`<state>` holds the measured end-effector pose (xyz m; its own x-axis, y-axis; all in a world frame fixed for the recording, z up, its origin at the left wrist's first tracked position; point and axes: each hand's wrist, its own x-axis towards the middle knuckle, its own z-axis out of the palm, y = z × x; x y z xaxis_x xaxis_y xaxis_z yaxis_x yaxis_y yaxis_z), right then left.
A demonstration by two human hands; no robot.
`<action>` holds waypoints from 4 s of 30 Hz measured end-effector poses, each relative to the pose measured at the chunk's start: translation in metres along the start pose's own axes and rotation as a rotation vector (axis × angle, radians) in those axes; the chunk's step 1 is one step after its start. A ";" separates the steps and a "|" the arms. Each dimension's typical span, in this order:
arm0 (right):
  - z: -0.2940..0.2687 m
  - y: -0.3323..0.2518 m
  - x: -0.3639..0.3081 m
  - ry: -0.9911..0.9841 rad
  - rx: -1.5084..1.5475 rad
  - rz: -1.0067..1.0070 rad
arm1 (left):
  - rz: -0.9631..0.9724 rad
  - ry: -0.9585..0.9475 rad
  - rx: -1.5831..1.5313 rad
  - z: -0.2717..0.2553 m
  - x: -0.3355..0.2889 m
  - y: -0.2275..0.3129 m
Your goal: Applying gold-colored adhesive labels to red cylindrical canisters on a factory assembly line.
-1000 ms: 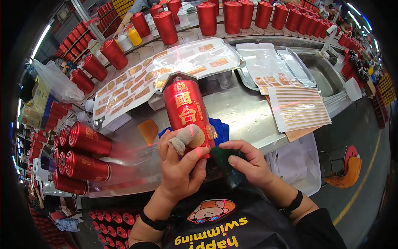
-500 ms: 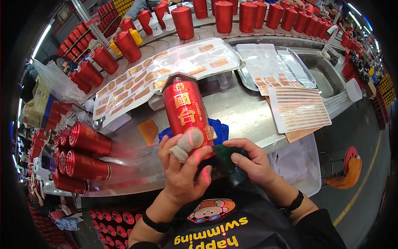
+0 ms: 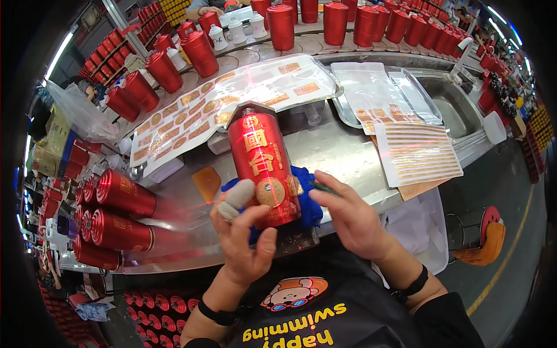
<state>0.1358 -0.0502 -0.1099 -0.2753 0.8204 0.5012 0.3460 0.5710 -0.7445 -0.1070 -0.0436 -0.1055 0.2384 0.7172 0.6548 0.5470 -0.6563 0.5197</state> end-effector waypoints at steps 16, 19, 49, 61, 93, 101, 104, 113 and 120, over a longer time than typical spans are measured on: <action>0.013 0.000 0.011 -0.118 -0.289 -0.211 | -0.448 0.083 -0.619 0.014 -0.018 -0.023; 0.013 0.003 0.010 -0.111 -0.252 -0.204 | -0.469 0.085 -0.725 0.016 -0.014 -0.021; 0.015 0.012 0.012 -0.077 -0.126 -0.182 | -0.579 -0.021 -0.705 0.015 0.005 -0.009; 0.010 0.019 0.018 -0.042 -0.103 -0.183 | -0.582 -0.080 -0.727 0.012 0.013 -0.001; -0.006 -0.031 0.077 -0.436 -0.007 -0.378 | -0.328 -0.202 -0.314 0.003 -0.019 -0.032; 0.001 -0.040 0.073 -0.442 -0.015 -0.371 | -0.238 -0.163 -0.190 -0.002 -0.017 -0.034; -0.003 -0.036 0.077 -0.278 -0.211 -0.349 | -0.309 -0.144 -0.405 -0.005 -0.015 -0.035; -0.008 -0.018 0.062 -0.114 0.172 0.213 | 0.006 -0.118 0.049 -0.010 0.001 -0.020; -0.004 -0.002 0.049 0.071 0.273 0.282 | 0.088 -0.061 0.034 0.010 0.008 -0.028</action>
<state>0.1248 -0.0108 -0.0818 -0.1372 0.9493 0.2829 0.1453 0.3018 -0.9422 -0.1118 -0.0170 -0.1200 0.3345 0.6708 0.6619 0.5481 -0.7099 0.4424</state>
